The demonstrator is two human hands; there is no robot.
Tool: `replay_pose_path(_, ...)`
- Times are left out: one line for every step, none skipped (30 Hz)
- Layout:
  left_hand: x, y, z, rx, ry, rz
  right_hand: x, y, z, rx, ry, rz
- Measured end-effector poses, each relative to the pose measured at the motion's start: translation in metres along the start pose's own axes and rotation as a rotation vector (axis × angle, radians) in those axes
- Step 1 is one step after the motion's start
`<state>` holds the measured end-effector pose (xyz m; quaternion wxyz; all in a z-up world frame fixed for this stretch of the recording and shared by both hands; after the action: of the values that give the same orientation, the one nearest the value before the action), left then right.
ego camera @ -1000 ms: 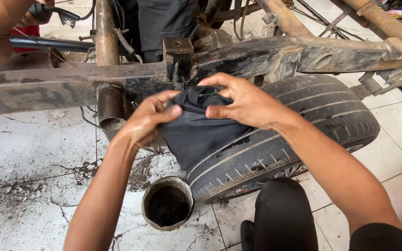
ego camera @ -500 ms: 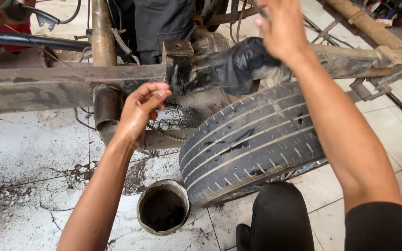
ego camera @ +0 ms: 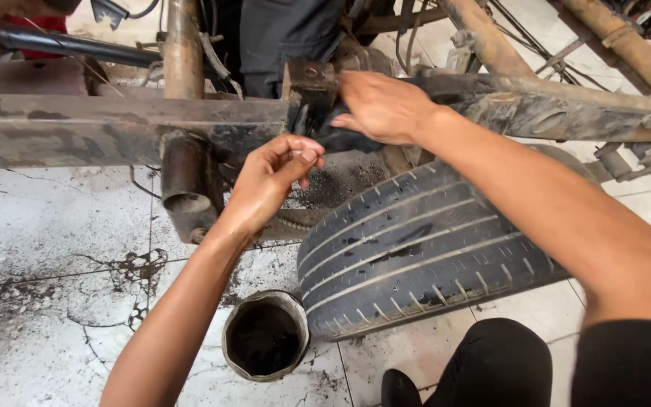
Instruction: The person uses pliers to remove a cotter pin from a vehicle's suspension assembly. After removing the pin, they dip a rag into a bucket of dark liquid and wipe the greasy metal components of the suspension frame.
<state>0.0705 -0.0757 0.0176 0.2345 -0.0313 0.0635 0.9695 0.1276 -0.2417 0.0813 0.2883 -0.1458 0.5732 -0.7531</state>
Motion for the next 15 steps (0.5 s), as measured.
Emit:
replay_pose_path(-0.002, 0.008, 0.005, 0.043, 0.093, -0.050, -0.004, 0.001, -0.009, -0.019, 0.001, -0.060)
replay_pose_path(-0.007, 0.018, 0.014, 0.090, 0.200, -0.103, -0.008, -0.003, -0.014, -0.025, 0.003, -0.116)
replay_pose_path(-0.009, 0.025, 0.016, 0.098, 0.207, -0.111, 0.001, -0.002, -0.007, -0.014, 0.010, -0.120)
replay_pose_path(-0.011, 0.031, 0.018, 0.049, 0.205, -0.096, 0.009, -0.001, 0.000, -0.029, 0.004, -0.123)
replay_pose_path(-0.014, 0.035, 0.020, 0.000, 0.203, -0.080, 0.016, -0.001, 0.006, -0.044, -0.002, -0.126)
replay_pose_path(-0.013, 0.036, 0.020, 0.001, 0.209, -0.073, 0.028, -0.003, 0.021, -0.039, -0.009, -0.123)
replay_pose_path(-0.012, 0.038, 0.021, -0.065, 0.229, -0.083, 0.039, -0.003, 0.040, 0.008, 0.035, -0.143)
replay_pose_path(-0.008, 0.040, 0.019, -0.133, 0.240, -0.095, 0.053, 0.000, 0.057, 0.047, 0.083, -0.164)
replay_pose_path(-0.005, 0.040, 0.020, -0.135, 0.238, -0.091, 0.074, -0.006, 0.071, 0.044, 0.079, -0.163)
replay_pose_path(-0.002, 0.041, 0.022, -0.269, 0.251, -0.081, 0.099, -0.013, 0.095, -0.030, 0.188, -0.166)
replay_pose_path(0.001, 0.042, 0.025, -0.403, 0.264, -0.071, 0.125, -0.019, 0.118, -0.104, 0.296, -0.168)
replay_pose_path(-0.001, 0.042, 0.025, -0.407, 0.269, -0.075, 0.145, -0.009, 0.146, -0.103, 0.300, -0.163)
replay_pose_path(-0.003, 0.042, 0.023, -0.399, 0.265, -0.087, 0.170, 0.005, 0.184, -0.118, 0.438, -0.197)
replay_pose_path(-0.001, 0.042, 0.018, -0.392, 0.252, -0.100, 0.198, 0.024, 0.217, -0.141, 0.575, -0.238)
replay_pose_path(0.003, 0.045, 0.023, -0.395, 0.247, -0.105, 0.210, 0.035, 0.231, -0.147, 0.579, -0.239)
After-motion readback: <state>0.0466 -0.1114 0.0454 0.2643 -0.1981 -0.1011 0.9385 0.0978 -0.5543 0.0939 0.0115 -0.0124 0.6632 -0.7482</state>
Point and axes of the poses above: each hand's wrist, its own x-axis away from the middle knuckle, its own y-axis out of the palm, z = x × y, the point moved 9 cm from there along -x, towards the middle knuckle
